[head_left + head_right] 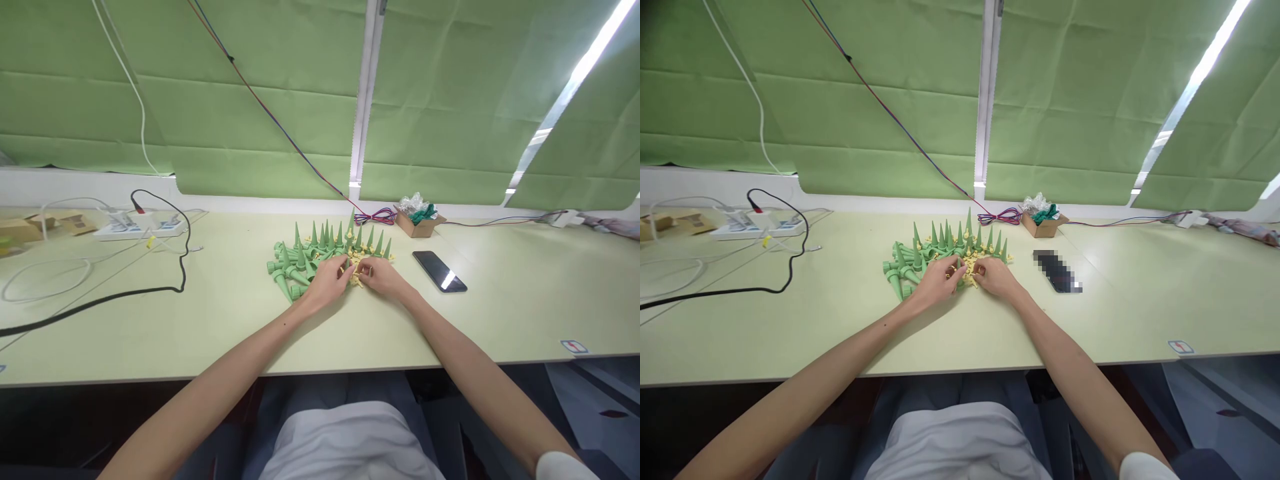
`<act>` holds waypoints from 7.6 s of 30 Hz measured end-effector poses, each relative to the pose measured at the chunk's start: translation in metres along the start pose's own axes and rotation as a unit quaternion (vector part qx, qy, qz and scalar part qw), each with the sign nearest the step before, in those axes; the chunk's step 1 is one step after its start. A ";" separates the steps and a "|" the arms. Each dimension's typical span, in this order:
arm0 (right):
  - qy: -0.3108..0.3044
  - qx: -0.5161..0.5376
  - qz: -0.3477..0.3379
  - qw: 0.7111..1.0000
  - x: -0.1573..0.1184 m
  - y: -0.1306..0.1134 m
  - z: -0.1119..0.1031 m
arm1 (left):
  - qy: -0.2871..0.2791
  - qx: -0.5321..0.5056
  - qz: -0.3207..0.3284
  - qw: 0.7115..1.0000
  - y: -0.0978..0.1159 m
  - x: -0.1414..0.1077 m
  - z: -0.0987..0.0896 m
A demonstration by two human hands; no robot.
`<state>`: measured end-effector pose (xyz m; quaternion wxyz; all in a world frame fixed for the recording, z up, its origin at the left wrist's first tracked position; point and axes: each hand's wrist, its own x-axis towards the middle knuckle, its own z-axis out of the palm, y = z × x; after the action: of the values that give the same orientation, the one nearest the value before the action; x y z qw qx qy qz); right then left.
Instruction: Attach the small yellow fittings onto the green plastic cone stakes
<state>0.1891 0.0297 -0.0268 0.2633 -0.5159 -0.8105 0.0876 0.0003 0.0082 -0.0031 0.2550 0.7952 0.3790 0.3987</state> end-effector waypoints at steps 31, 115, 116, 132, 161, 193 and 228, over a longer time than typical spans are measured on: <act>0.099 0.093 -0.013 0.991 0.003 0.000 0.003 | -0.043 0.085 -0.035 0.995 -0.015 -0.003 0.006; 0.075 0.212 -0.040 0.974 -0.004 -0.016 0.000 | 0.056 -0.098 -0.098 0.989 0.000 0.002 0.002; 0.074 0.214 -0.039 0.973 -0.004 -0.016 0.000 | 0.057 -0.100 -0.097 0.989 -0.001 0.002 0.002; 0.076 0.197 -0.033 0.977 -0.004 -0.018 0.000 | 0.054 -0.083 -0.072 0.992 -0.002 0.001 0.002; 0.046 0.217 -0.037 0.974 -0.005 -0.021 -0.002 | 0.087 0.011 -0.051 0.995 -0.008 0.004 0.002; 0.079 0.169 -0.046 0.981 -0.003 -0.016 0.000 | 0.057 -0.101 -0.094 0.989 0.007 0.000 -0.002; 0.058 0.149 -0.032 0.987 -0.002 -0.012 0.005 | 0.034 -0.128 -0.114 0.985 0.007 0.000 -0.001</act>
<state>0.1775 0.0230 -0.0261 0.3867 -0.4493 -0.7876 0.1684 0.0026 0.0037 0.0024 0.3851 0.6935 0.4215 0.4394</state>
